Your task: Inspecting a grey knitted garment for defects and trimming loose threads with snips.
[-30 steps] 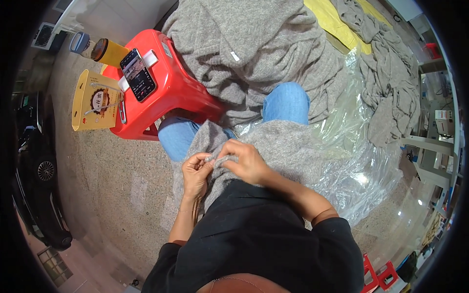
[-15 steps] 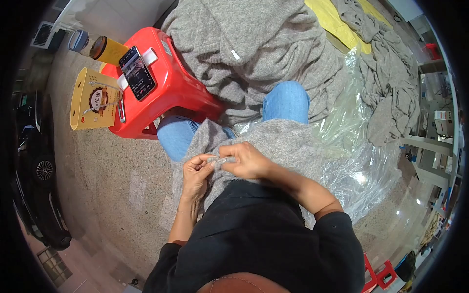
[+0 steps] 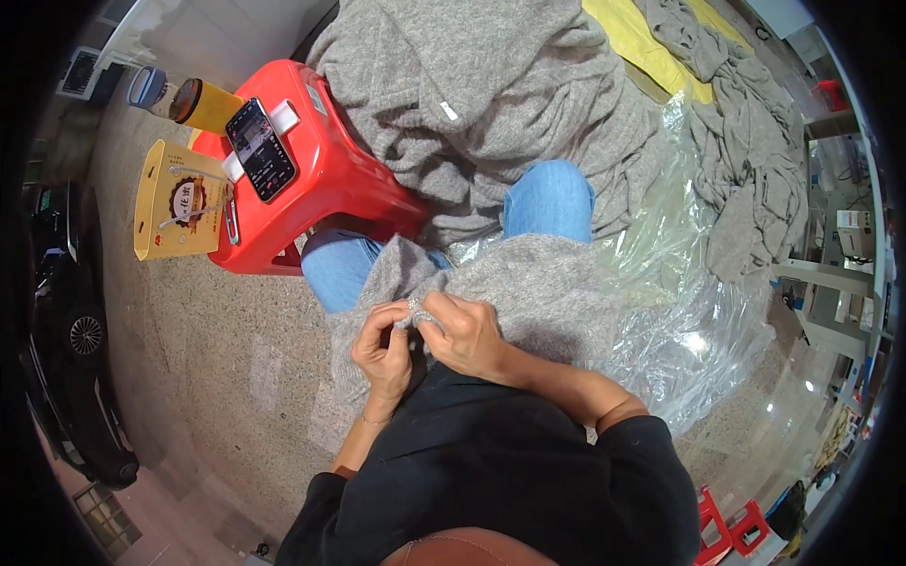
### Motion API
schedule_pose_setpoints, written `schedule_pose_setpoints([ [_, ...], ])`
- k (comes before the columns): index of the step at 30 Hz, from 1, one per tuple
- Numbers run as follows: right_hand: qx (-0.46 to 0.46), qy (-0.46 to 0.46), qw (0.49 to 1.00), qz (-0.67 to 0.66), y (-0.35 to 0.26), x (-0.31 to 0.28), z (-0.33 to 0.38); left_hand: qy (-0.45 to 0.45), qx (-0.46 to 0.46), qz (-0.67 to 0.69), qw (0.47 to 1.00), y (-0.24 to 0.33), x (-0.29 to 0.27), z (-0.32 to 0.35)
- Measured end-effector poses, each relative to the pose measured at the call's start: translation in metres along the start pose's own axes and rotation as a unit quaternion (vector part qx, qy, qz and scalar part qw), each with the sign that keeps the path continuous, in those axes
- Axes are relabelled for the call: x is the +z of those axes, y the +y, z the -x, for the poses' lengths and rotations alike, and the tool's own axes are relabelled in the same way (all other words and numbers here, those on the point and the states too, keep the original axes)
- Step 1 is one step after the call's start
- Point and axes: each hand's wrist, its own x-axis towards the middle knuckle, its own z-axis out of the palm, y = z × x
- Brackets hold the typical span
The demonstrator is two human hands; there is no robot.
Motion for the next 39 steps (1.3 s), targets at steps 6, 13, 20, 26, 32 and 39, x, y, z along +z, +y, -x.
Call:
schedule_pose_setpoints([
  [6,-0.119,0.040,0.989,0.079,0.006,0.001,-0.001,-0.045,-0.022,-0.035,0.998,0.001,-0.001,0.000],
  [13,-0.094,0.048,0.993,0.051,0.006,0.001,0.001,0.004,0.060,-0.011,0.998,-0.002,0.003,-0.001],
  [20,-0.008,-0.095,0.995,-0.023,0.011,-0.015,-0.008,-0.012,0.021,0.009,1.000,-0.009,-0.009,-0.006],
  [26,-0.030,-0.018,0.999,0.041,0.008,-0.003,-0.004,0.011,0.051,-0.041,0.998,0.002,0.004,-0.001],
  [32,-0.041,0.033,0.998,0.036,0.021,-0.018,-0.013,-0.010,-0.029,-0.208,0.978,-0.010,-0.011,-0.003],
  [39,0.044,-0.098,0.994,0.006,0.044,-0.064,-0.019,-0.087,-0.348,0.049,0.932,-0.007,-0.086,-0.029],
])
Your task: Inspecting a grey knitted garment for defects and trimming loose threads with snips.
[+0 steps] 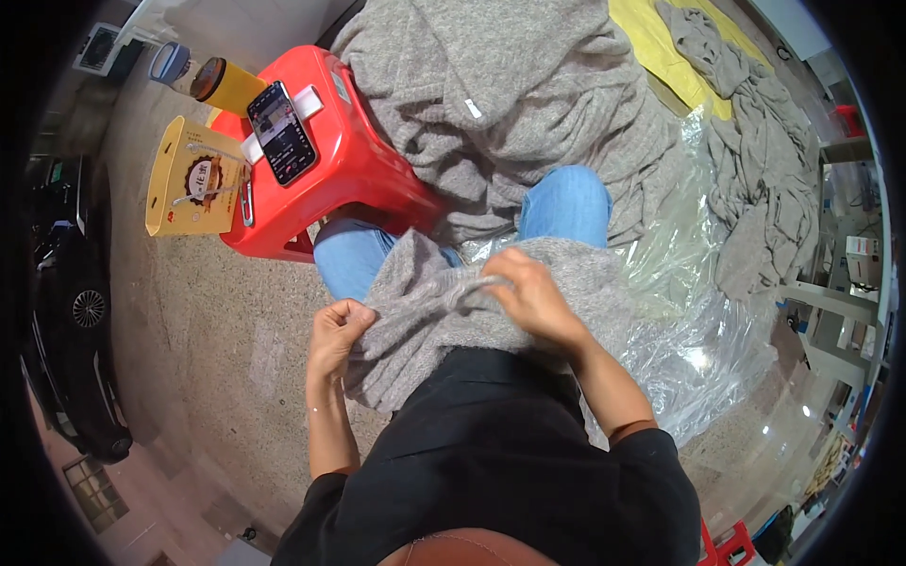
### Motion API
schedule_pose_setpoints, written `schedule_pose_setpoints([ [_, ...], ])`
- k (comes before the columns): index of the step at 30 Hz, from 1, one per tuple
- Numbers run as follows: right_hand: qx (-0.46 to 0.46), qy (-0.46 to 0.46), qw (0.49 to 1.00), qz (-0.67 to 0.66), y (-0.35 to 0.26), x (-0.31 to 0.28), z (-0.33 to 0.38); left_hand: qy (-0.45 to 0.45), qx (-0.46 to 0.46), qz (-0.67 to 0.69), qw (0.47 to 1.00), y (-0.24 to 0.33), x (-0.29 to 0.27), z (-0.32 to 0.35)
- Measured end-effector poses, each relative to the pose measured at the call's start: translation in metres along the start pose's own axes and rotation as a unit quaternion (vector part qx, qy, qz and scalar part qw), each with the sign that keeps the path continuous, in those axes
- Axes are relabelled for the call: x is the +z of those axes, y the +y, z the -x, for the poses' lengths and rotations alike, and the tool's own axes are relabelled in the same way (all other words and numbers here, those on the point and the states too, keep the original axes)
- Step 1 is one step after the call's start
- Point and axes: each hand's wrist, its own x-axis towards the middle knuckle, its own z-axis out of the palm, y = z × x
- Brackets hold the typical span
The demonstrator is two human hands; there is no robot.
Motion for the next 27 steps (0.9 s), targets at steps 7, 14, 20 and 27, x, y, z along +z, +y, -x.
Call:
schedule_pose_setpoints([
  [7,0.072,0.076,0.994,-0.022,-0.017,-0.014,-0.012,-0.024,-0.016,0.177,0.984,0.000,0.013,-0.006],
  [14,0.009,-0.075,0.996,-0.054,-0.053,0.018,-0.030,-0.096,0.100,0.023,0.990,0.013,0.058,-0.006],
  [20,-0.016,-0.068,0.995,-0.071,-0.033,0.036,-0.030,-0.103,0.011,0.083,0.991,0.000,0.053,-0.005],
  [27,0.018,-0.013,0.991,-0.132,-0.030,0.049,-0.025,-0.050,-0.040,0.210,0.976,0.000,0.063,-0.007],
])
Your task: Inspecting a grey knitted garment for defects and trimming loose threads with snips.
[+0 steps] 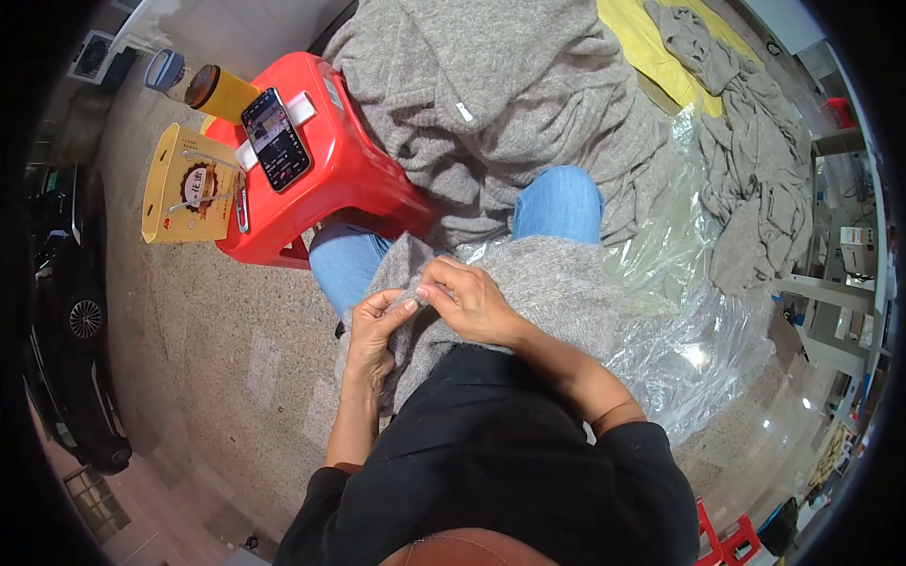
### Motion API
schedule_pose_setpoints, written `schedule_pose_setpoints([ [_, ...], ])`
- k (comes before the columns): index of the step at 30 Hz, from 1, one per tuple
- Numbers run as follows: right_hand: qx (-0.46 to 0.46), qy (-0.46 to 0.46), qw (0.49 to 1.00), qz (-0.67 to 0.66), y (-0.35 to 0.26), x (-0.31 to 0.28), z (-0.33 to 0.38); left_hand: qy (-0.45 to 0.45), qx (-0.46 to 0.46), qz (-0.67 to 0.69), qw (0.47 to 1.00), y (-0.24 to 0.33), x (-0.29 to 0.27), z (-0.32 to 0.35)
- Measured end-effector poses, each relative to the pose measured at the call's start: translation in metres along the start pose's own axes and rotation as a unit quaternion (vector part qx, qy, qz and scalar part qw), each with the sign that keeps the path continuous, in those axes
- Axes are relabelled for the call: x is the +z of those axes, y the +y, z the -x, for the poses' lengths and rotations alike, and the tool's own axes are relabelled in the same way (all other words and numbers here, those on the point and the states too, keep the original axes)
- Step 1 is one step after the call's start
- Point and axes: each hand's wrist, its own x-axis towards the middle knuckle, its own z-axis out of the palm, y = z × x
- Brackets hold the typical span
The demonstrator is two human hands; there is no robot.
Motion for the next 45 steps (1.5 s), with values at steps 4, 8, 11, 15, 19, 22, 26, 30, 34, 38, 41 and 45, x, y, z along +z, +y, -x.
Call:
schedule_pose_setpoints([
  [4,-0.030,0.004,1.000,-0.002,-0.003,0.001,0.001,0.018,0.064,-0.114,0.991,-0.004,0.001,-0.002],
  [8,-0.039,-0.041,0.998,0.011,-0.010,0.001,0.002,0.050,0.118,-0.053,0.990,-0.010,0.005,-0.006],
  [11,-0.073,-0.006,0.997,0.007,-0.011,0.013,0.006,0.103,0.214,-0.054,0.970,-0.021,0.011,-0.012],
  [15,-0.067,-0.023,0.997,0.040,-0.004,0.002,0.011,0.211,0.257,-0.175,0.927,-0.035,0.013,-0.021],
  [19,-0.063,0.052,0.983,0.165,-0.016,-0.039,0.022,0.125,0.086,0.018,0.988,0.000,-0.033,-0.022],
  [22,-0.012,0.072,0.972,0.223,-0.010,-0.068,0.029,0.004,0.042,0.061,0.997,0.021,-0.036,-0.009],
  [26,0.002,0.099,0.974,0.203,-0.018,-0.081,0.032,-0.104,0.027,0.176,0.979,0.028,-0.029,-0.004],
  [30,-0.084,0.165,0.944,0.272,-0.022,-0.084,0.032,-0.055,0.032,0.173,0.983,0.020,-0.016,0.000],
  [34,-0.198,0.107,0.951,0.210,-0.034,-0.052,0.034,-0.019,0.034,0.129,0.991,0.010,-0.006,-0.003],
  [38,-0.260,0.022,0.945,0.198,-0.038,-0.021,0.030,-0.057,0.061,0.074,0.994,0.013,0.011,0.002],
  [41,-0.296,0.066,0.928,0.216,-0.035,-0.014,0.025,-0.067,0.061,0.070,0.993,0.014,0.018,0.012],
  [45,-0.295,0.072,0.928,0.215,-0.029,-0.011,0.022,-0.030,0.072,0.100,0.992,0.008,0.021,0.012],
])
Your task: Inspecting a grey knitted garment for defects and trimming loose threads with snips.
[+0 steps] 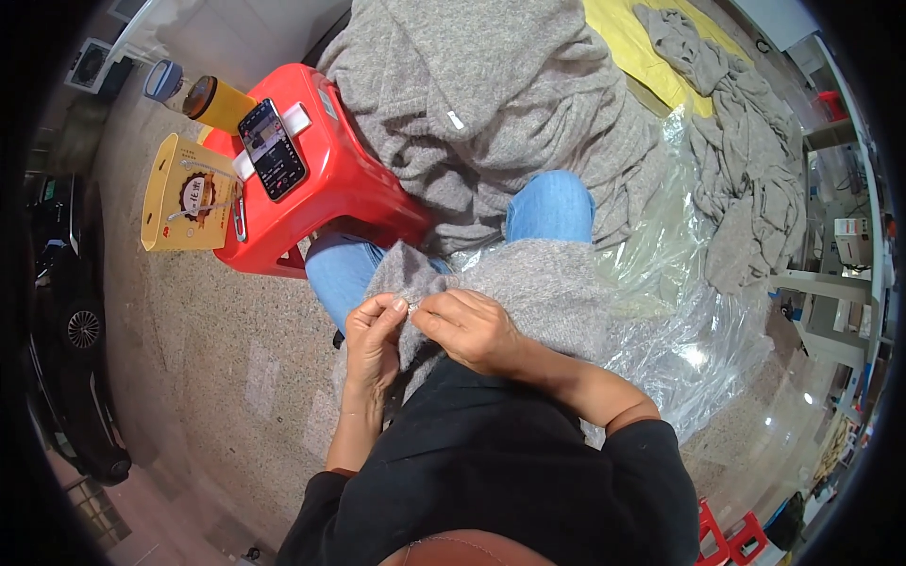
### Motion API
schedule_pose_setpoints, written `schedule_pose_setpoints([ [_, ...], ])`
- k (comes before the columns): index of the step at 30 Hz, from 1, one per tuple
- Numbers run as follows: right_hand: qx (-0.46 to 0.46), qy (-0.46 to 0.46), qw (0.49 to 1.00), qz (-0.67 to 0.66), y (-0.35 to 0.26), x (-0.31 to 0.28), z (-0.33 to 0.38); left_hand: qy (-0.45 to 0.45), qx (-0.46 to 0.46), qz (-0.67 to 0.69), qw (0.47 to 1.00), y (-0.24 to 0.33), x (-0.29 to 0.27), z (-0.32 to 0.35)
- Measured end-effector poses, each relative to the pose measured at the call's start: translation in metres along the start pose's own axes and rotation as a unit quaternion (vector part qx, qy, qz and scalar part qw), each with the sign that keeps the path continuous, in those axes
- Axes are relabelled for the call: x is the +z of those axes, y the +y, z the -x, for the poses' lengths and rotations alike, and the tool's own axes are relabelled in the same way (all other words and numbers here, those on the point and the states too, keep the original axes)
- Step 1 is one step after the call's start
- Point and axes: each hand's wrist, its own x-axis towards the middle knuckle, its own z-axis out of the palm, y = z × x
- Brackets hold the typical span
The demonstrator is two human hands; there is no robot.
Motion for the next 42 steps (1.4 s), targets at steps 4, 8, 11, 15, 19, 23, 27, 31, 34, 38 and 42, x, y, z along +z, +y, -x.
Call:
schedule_pose_setpoints([
  [4,0.035,0.000,0.999,-0.030,0.002,0.003,0.001,0.007,0.011,-0.011,1.000,-0.008,-0.005,0.001],
  [8,0.144,-0.078,0.978,-0.125,0.010,-0.004,-0.008,-0.011,0.102,-0.229,0.968,-0.005,-0.014,-0.001],
  [11,0.278,-0.204,0.915,-0.209,0.018,-0.013,-0.021,-0.045,0.119,-0.280,0.952,0.001,-0.013,-0.001],
  [15,0.149,-0.234,0.947,-0.163,0.026,-0.006,-0.013,-0.064,0.102,-0.275,0.954,0.000,-0.019,-0.002],
  [19,0.195,-0.188,0.949,-0.163,0.009,0.000,-0.007,0.014,0.158,-0.336,0.928,-0.006,-0.014,0.006],
  [23,0.214,-0.071,0.967,-0.121,-0.006,0.013,0.004,0.063,0.304,-0.395,0.865,-0.020,0.007,0.017],
  [27,0.135,0.028,0.991,-0.007,0.001,0.023,0.007,0.062,0.299,-0.401,0.864,-0.016,0.011,0.018],
  [31,0.075,-0.012,0.992,0.103,0.010,0.010,0.005,-0.067,0.259,-0.534,0.802,0.004,-0.011,0.005],
  [34,0.126,-0.086,0.983,0.107,0.029,-0.003,0.015,-0.073,0.255,-0.621,0.738,0.020,-0.045,-0.002],
  [38,0.233,-0.135,0.963,0.021,0.053,-0.038,0.025,0.048,0.072,-0.414,0.906,0.037,-0.077,-0.001],
  [42,0.340,-0.135,0.927,-0.077,0.037,-0.054,-0.003,0.053,-0.007,-0.145,0.988,0.038,-0.069,0.003],
])
